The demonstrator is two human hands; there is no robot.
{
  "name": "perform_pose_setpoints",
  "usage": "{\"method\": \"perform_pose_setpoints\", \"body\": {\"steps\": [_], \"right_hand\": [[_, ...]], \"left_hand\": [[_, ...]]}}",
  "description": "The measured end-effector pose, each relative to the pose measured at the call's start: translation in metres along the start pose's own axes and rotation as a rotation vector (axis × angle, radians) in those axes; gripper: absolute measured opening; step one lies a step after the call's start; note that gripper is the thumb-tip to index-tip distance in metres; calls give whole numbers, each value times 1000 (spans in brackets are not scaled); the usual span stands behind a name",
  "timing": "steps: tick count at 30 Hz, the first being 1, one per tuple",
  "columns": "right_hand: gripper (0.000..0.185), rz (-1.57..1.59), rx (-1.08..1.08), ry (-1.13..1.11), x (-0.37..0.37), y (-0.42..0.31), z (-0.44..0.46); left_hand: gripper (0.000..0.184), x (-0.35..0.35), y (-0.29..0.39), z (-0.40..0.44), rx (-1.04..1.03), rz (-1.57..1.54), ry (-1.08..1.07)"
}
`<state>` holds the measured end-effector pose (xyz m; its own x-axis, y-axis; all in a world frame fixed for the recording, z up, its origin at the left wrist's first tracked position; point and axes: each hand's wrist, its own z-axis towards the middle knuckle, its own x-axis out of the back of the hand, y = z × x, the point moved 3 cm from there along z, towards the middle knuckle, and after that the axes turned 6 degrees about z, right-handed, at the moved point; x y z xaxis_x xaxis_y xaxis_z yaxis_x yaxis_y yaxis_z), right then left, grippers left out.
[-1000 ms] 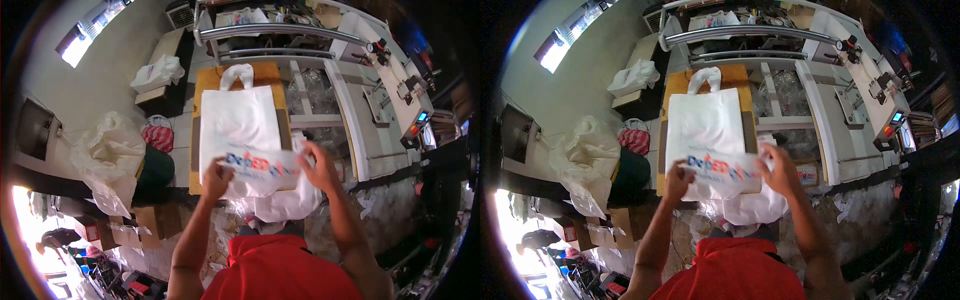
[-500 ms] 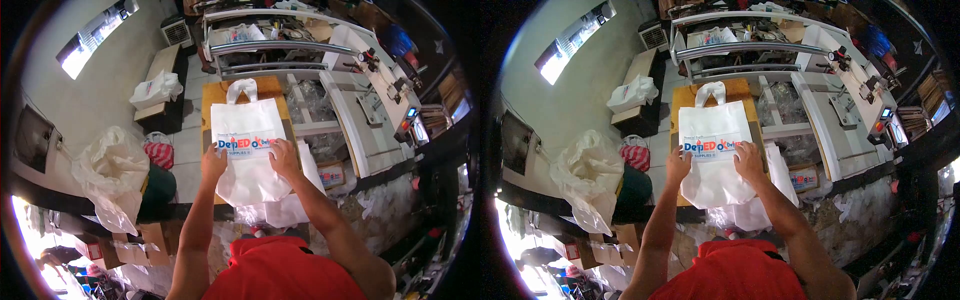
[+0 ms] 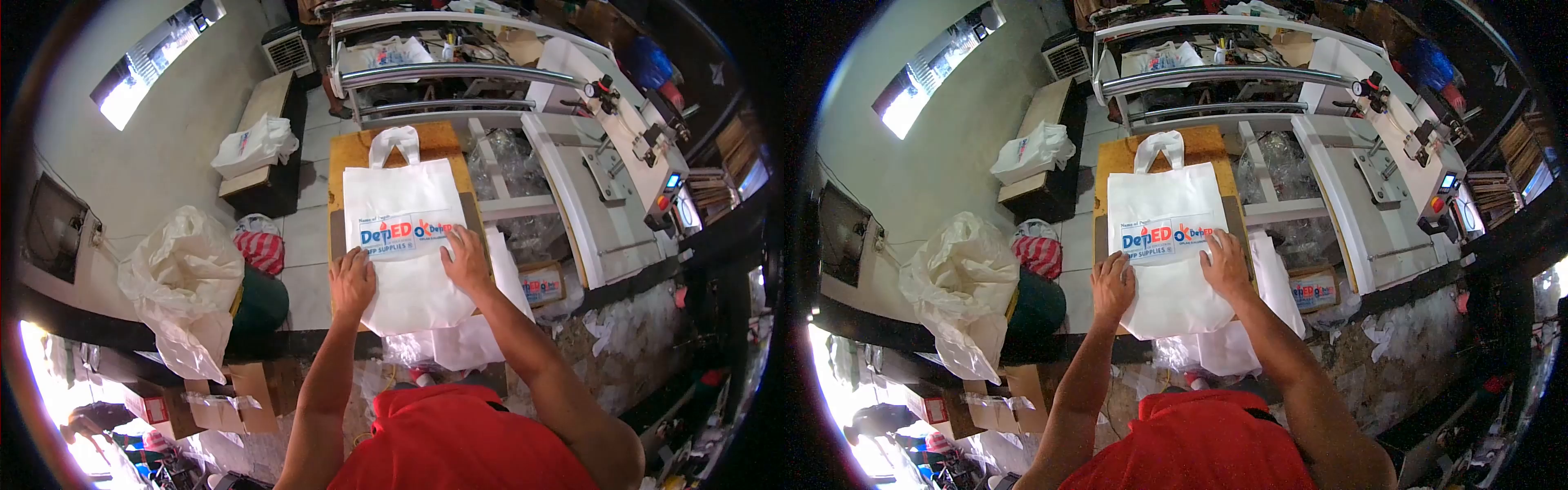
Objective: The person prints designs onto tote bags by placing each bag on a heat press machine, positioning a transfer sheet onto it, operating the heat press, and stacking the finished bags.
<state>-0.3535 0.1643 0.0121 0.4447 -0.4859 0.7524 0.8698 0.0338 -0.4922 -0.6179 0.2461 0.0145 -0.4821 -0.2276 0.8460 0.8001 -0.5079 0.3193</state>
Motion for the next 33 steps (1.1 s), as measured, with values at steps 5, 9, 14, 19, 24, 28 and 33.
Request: {"method": "perform_pose_setpoints", "body": {"steps": [5, 9, 14, 19, 24, 28, 33], "right_hand": [[45, 10, -8, 31, -2, 3, -1], [46, 34, -12, 40, -1, 1, -1], [44, 21, -22, 44, 0, 0, 1], [46, 31, -18, 39, 0, 0, 0], [47, 34, -15, 47, -1, 1, 1], [46, 41, -27, 41, 2, -3, 2], [43, 54, -29, 63, 3, -2, 4]], "left_hand": [[30, 2, 1, -2, 12, -4, 56], [30, 5, 1, -3, 11, -24, 51], [32, 2, -1, -3, 4, -26, 55], [33, 2, -2, -2, 9, -38, 59], [34, -3, -7, -3, 12, -67, 73], [34, -5, -9, -3, 14, -63, 83], [35, -6, -9, -4, 29, -72, 84]]}}
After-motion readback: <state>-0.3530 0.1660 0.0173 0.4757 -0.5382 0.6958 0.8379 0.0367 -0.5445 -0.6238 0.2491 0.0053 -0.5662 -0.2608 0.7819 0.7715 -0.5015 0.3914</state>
